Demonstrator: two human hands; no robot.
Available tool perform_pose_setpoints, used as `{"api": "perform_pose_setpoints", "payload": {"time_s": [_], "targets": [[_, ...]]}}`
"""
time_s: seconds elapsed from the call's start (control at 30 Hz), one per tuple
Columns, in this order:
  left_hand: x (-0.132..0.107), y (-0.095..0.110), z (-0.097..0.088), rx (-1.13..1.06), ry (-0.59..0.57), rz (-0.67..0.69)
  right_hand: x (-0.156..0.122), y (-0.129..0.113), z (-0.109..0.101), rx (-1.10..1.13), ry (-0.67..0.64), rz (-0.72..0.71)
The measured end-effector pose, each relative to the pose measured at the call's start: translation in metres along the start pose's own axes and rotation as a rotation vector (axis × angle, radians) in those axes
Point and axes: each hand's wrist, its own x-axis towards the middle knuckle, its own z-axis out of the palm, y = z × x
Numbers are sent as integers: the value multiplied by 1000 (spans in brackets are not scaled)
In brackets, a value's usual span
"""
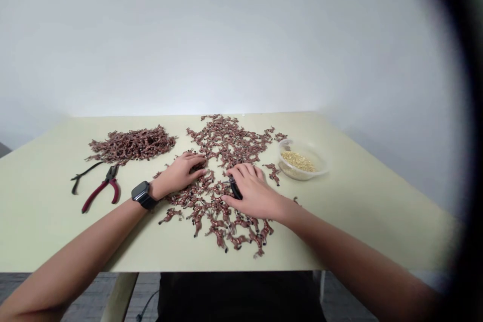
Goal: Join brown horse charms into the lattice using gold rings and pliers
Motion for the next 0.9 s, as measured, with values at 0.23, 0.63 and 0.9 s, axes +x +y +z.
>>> {"api": "perform_pose_setpoints", "payload": {"time_s": [0.23,0.63,0.9], "targets": [[2,-6,3,-132,63,-48,16,31,-31,9,434,135],[-1,-2,6,-355,344,-238,10,161,-75,-159,-13,497],[1,4,5,-525,309,-270,13,159,-78,-158,-8,507]]}}
